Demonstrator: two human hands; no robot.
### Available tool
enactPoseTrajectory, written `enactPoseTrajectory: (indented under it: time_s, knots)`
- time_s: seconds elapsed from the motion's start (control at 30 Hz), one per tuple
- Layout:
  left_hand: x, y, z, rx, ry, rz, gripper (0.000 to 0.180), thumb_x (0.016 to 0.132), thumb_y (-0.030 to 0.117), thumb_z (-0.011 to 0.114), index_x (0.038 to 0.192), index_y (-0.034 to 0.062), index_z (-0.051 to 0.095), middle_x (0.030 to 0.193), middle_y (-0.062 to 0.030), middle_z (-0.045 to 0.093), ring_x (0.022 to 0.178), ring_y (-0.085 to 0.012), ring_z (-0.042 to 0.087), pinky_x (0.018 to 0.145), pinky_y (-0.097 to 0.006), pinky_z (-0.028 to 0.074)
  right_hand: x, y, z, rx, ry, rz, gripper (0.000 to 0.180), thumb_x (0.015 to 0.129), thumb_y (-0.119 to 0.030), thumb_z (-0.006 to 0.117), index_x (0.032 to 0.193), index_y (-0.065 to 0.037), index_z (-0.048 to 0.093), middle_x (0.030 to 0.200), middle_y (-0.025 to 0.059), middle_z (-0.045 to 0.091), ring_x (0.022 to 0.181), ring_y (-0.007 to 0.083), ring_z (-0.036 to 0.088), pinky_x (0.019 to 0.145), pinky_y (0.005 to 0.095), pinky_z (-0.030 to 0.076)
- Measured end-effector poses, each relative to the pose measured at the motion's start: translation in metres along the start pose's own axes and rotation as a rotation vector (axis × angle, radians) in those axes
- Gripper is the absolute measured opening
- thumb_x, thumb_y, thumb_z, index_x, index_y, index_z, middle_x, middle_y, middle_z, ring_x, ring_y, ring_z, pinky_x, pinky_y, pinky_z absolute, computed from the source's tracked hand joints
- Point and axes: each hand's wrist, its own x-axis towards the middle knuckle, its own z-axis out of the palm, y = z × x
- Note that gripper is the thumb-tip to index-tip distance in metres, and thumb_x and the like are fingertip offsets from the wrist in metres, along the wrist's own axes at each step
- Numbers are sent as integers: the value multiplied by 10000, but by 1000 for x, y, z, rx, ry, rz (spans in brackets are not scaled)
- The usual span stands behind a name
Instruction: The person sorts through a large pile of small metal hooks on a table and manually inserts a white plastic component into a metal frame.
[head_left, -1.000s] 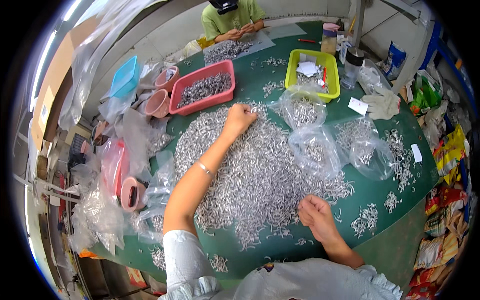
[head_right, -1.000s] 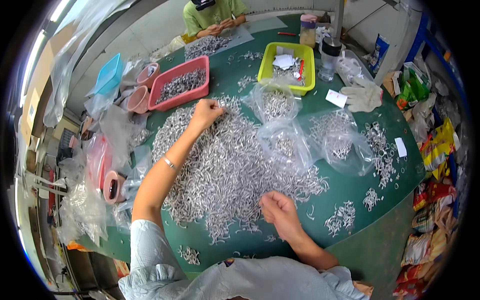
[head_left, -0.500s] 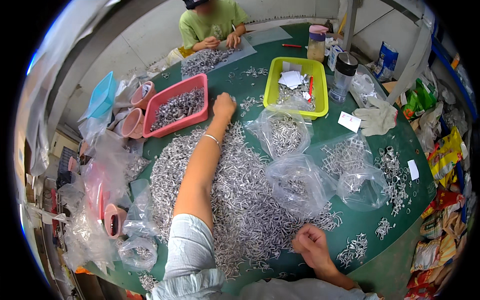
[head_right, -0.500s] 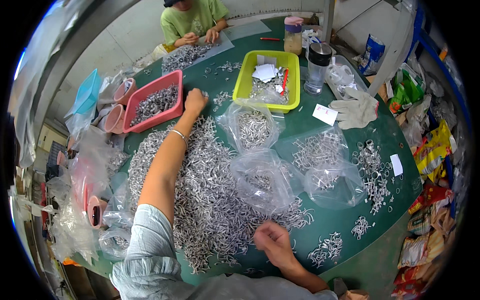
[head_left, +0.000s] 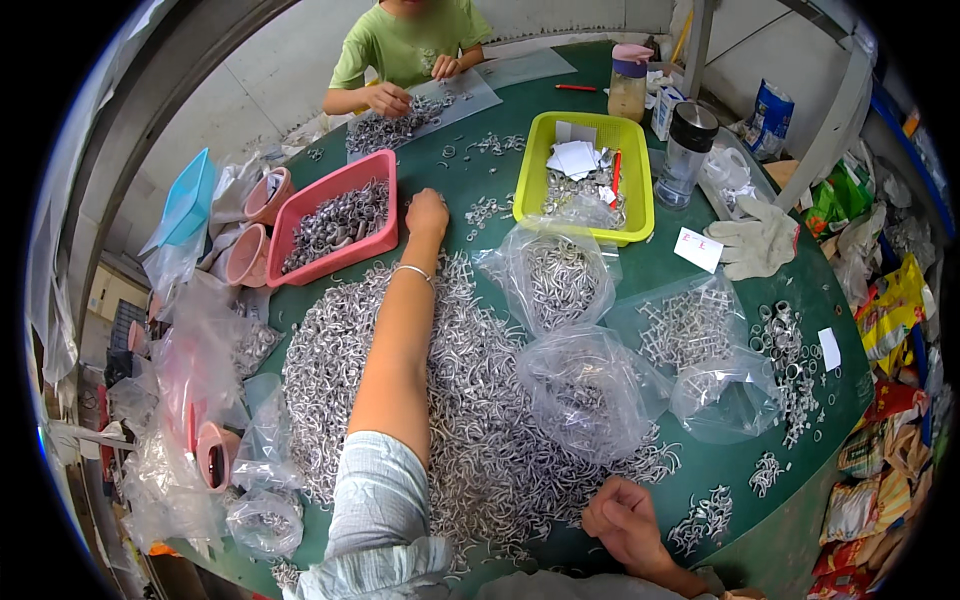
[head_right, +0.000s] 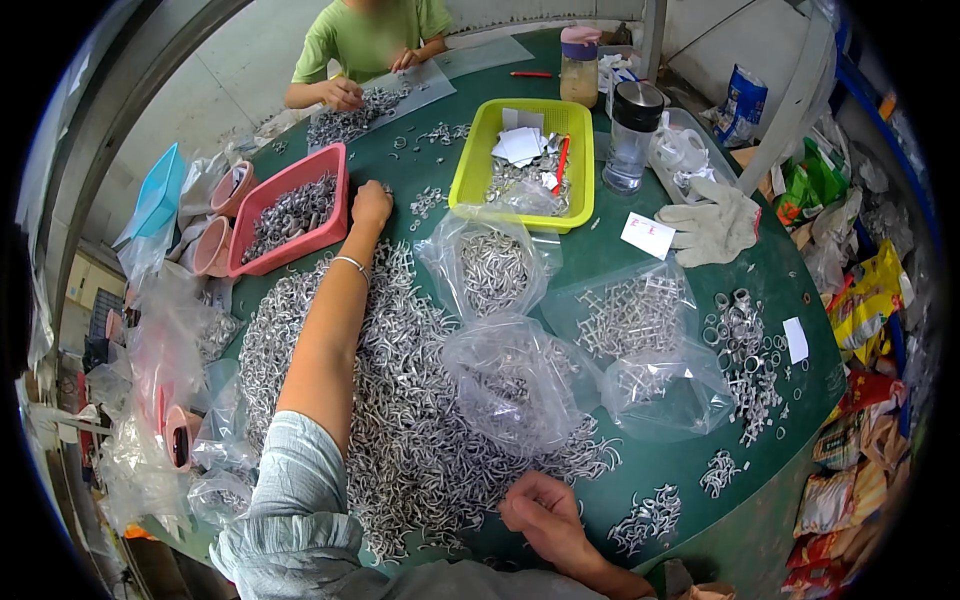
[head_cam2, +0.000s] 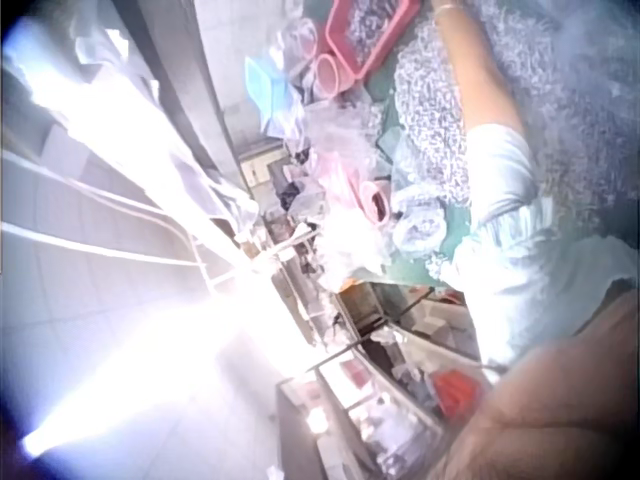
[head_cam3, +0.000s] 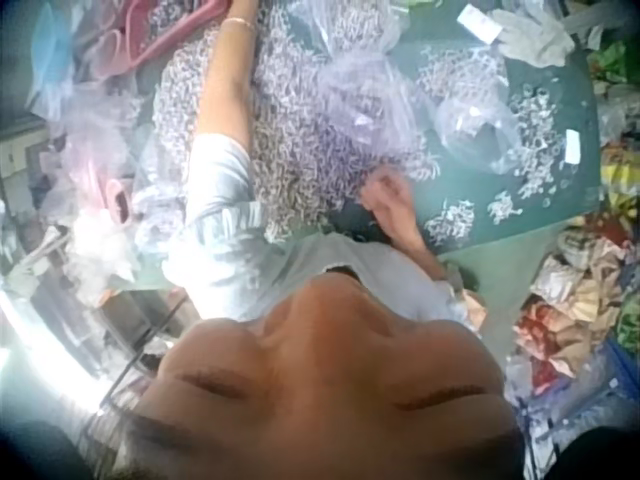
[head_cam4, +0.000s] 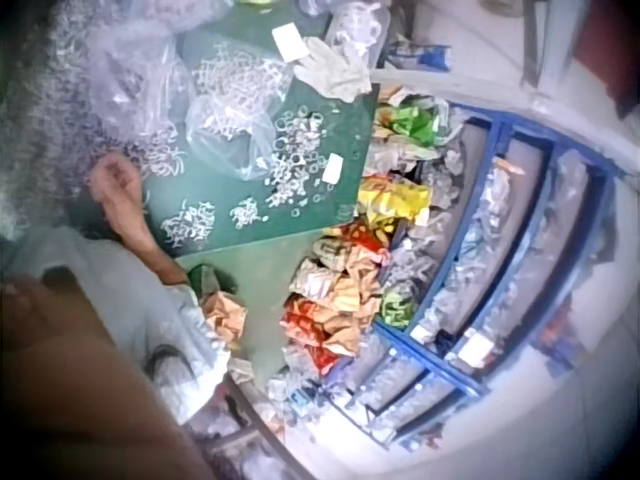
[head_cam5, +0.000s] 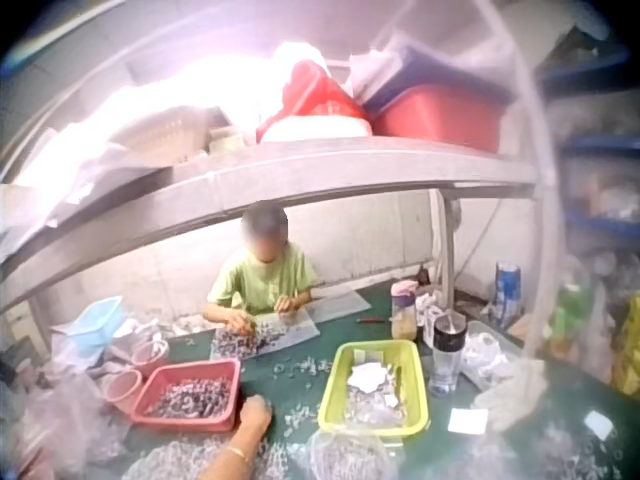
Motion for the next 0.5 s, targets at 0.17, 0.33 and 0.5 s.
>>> enactPoseTrajectory:
  time_s: [0.17, 0.33, 0.5]
  knots:
    - [-4, 1, -3, 0, -45, -5, 264, 879, 137, 571, 1099, -8, 563, 1145, -236, 620, 1054, -395, 626, 877, -472, 520, 4, 3, -1, 7, -13, -11, 156, 936, -154, 606, 899, -16, 541, 647, 0, 433, 556, 92, 352, 543, 275, 283]
    - [-30, 6, -15, 23, -16, 72, 255, 887, 83, 502, 1108, -36, 542, 1137, -259, 615, 1025, -409, 639, 863, -465, 530, 9, 9, 2, -85, 0, -53, 183, 966, -159, 555, 866, -13, 509, 578, -25, 324, 499, 92, 284, 494, 284, 231]
    - [-83, 34, -62, -83, -4, 142, 216, 854, 110, 538, 935, -44, 666, 943, -245, 686, 917, -418, 673, 815, -471, 546, 16, 18, -11, -15, -124, 22, 178, 972, -154, 538, 835, -42, 525, 581, -41, 333, 524, 78, 322, 487, 273, 236]
